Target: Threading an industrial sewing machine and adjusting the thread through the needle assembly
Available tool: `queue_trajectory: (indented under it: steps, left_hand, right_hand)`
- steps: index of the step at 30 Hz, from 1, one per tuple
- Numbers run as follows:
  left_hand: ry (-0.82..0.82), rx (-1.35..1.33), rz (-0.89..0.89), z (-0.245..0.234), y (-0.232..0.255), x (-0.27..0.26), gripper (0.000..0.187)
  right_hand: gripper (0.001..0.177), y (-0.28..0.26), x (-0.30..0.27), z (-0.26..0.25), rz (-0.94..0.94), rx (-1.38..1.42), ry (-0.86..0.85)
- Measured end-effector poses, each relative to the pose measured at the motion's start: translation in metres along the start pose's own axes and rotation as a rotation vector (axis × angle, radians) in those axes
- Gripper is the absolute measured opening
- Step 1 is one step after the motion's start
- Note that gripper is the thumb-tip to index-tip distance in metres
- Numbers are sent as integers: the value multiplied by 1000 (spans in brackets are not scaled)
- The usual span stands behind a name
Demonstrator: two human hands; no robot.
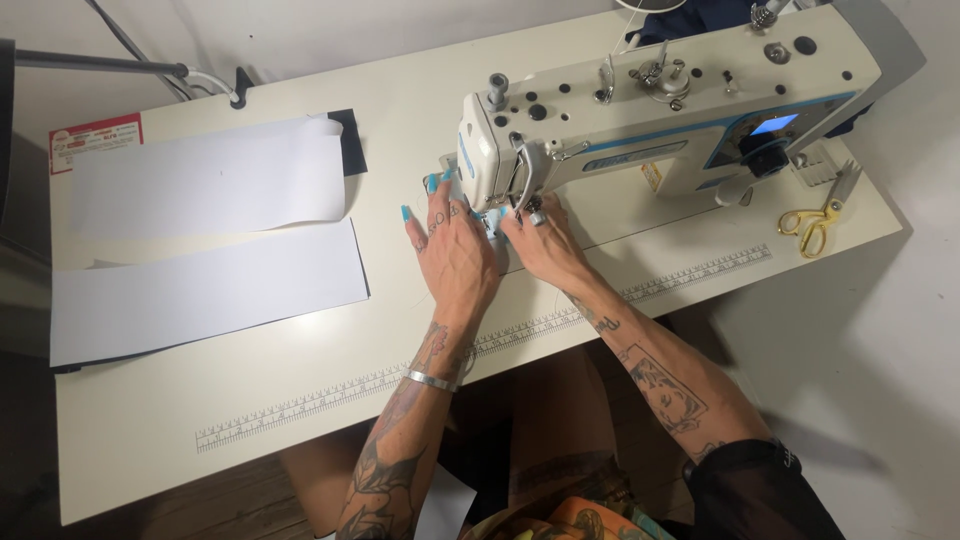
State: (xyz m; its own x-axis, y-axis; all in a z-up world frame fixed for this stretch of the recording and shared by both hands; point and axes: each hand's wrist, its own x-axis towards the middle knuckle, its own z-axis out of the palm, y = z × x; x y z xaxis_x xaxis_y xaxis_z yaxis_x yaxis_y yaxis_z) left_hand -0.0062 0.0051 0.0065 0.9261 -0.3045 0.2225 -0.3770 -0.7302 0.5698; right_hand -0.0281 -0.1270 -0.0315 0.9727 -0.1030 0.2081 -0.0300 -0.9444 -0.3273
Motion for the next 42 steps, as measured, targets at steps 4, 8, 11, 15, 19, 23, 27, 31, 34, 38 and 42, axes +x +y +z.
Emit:
queue_trajectory:
  steps: [4, 8, 11, 15, 19, 23, 27, 31, 34, 38, 42]
  left_hand:
    - [1, 1, -4, 5, -2, 0, 14]
    - [82, -113, -7, 10, -6, -2, 11]
    - [198, -170, -60, 12, -8, -1, 5]
    - [380, -346, -145, 10, -14, 5, 2]
    - [499, -399, -120, -14, -16, 8, 6]
    - [483, -421, -103, -27, -23, 9, 8]
    - [216, -245, -19, -49, -21, -23, 20]
    - [-197, 140, -14, -20, -36, -51, 43]
    - [-259, 233, 22, -30, -23, -69, 46]
    - [-227, 258, 27, -22, -34, -78, 48]
    - [-163, 157, 127, -39, -18, -87, 48]
  right_hand:
    - [28, -14, 4, -15, 371, 352, -61]
    - [27, -17, -2, -25, 387, 409, -31]
    - [20, -5, -14, -29, 312, 415, -35]
    - [23, 9, -45, -50, 330, 372, 58]
    - [23, 22, -81, -88, 469, 428, 81]
    - [26, 48, -113, -101, 467, 456, 137]
    - [22, 56, -133, -103, 446, 512, 222]
    - [24, 50, -141, -105, 413, 501, 221]
    - [25, 43, -144, -109, 385, 460, 208]
    - [23, 43, -154, -101, 358, 400, 197]
    - [20, 22, -159, -92, 176, 260, 175]
